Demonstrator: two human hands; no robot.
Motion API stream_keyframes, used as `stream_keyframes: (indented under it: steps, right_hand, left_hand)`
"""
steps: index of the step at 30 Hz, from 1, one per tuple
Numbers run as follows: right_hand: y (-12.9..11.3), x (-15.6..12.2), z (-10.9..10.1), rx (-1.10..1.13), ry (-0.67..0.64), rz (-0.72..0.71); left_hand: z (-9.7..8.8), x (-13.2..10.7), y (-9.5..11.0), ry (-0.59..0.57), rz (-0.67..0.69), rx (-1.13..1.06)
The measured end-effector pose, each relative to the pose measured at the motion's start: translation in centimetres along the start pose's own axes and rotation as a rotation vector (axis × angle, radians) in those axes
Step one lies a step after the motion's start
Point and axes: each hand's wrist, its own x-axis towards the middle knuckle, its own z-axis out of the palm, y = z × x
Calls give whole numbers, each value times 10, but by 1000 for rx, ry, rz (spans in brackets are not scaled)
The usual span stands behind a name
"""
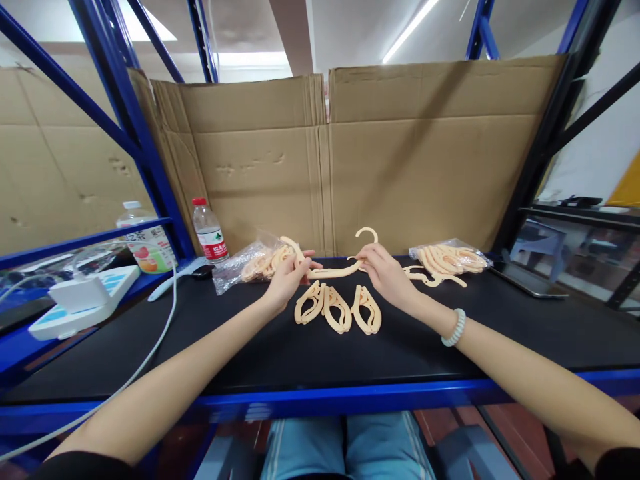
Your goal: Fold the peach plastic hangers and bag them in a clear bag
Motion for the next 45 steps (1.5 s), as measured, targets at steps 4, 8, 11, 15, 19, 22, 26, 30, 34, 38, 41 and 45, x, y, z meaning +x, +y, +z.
stream_keyframes:
  steps: [4, 8, 11, 15, 19, 22, 26, 30, 34, 38, 41, 45]
  right_hand:
    - [-10, -3, 5, -4, -49, -34]
    - [-15, -4, 3, -19, -12, -14]
    - [-13, -2, -2, -71, 24, -7]
    - [-2, 1, -10, -174, 22, -26]
    - [9, 3, -17, -397, -37, -48]
    - [11, 4, -21, -572, -29, -33]
    - [10, 4, -23, -741, -34, 120]
    - [16, 4, -23, -766, -76, 234]
    - [25, 2, -20, -701, -78, 170]
    - [32, 0, -15, -430, -19, 154]
    - [32, 0, -12, -244, 42, 147]
    - [29, 2, -13, -76, 80, 208]
  left_hand:
    - [7, -9, -1, -281, -8, 228]
    - [11, -14, 2, -437, -36, 264]
    - [13, -14, 3, -390, -37, 169]
    - [9, -9, 4, -262, -30, 19]
    - [0, -3, 6, -166, -34, 14]
    - [-4, -1, 6, -111, -34, 38]
    - [-7, 1, 6, -37, -56, 2]
    - [-8, 1, 7, 33, -77, -20]
    - [-8, 1, 7, 95, -118, -23]
    - [-9, 1, 3, 135, -152, -24]
    - [-10, 2, 1, 115, -124, -18]
    - [-10, 1, 2, 113, -105, -31]
